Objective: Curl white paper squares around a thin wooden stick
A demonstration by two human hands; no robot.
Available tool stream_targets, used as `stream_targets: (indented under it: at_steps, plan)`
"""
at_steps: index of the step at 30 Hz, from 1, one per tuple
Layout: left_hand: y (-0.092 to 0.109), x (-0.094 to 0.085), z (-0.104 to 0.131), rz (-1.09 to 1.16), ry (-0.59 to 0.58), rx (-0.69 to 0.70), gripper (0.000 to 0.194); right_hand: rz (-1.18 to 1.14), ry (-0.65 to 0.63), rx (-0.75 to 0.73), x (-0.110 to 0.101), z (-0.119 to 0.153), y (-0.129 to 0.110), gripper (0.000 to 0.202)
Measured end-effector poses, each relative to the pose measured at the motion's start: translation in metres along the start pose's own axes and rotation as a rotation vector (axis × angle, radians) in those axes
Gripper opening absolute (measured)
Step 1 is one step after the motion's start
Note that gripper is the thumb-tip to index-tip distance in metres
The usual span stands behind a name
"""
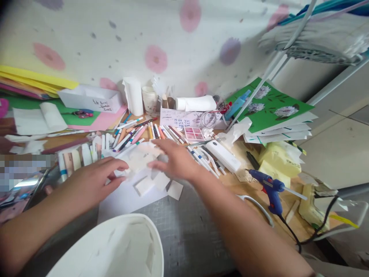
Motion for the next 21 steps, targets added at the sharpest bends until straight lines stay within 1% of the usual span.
stream_targets:
  at_steps: [1,2,4,6,9,11,14,17,19,21]
  plan:
    - [0.002,-0.002,0.001,0.036,0.030,0.015,0.028,-0.008,-0.005,0.017,-0.010,0.000,0.005,0.053]
    - [0.006,-0.002,0.003,0.074,0.043,0.044,0.027,-0.013,-0.033,0.037,-0.018,0.002,0.010,0.045]
    - [0.015,0.001,0.007,0.127,0.021,0.135,0.025,-0.016,-0.145,0.065,-0.024,0.014,0.018,0.038]
    - [0.023,0.007,0.011,0.149,-0.028,0.233,0.025,-0.002,-0.238,0.102,-0.021,0.029,0.022,0.034]
    - [0.029,0.013,0.014,0.174,-0.075,0.321,0.031,0.021,-0.301,0.151,-0.008,0.046,0.021,0.033]
    - [0.031,0.016,0.014,0.182,-0.084,0.341,0.031,0.028,-0.314,0.175,0.001,0.049,0.017,0.030]
    - [0.031,0.022,0.014,0.166,-0.117,0.348,0.031,0.034,-0.297,0.224,0.013,0.046,0.013,0.026]
    - [0.034,0.035,0.017,0.143,-0.238,0.361,0.029,0.034,-0.283,0.286,0.025,0.039,0.011,0.025]
    - [0.033,0.040,0.019,0.110,-0.287,0.330,0.028,0.017,-0.266,0.326,0.030,0.036,0.013,0.030]
    - [0.030,0.041,0.019,0.086,-0.274,0.266,0.029,-0.017,-0.221,0.356,0.026,0.035,0.019,0.034]
Point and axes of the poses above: each hand's wrist, its own z-axis away from the middle knuckle, its own x-axis out of the palm, y = z × x, the point moved 6 cm from there along -z, towards the middle knuckle, and after that the axes turned 3 degrees about y, right-handed, at the moved point
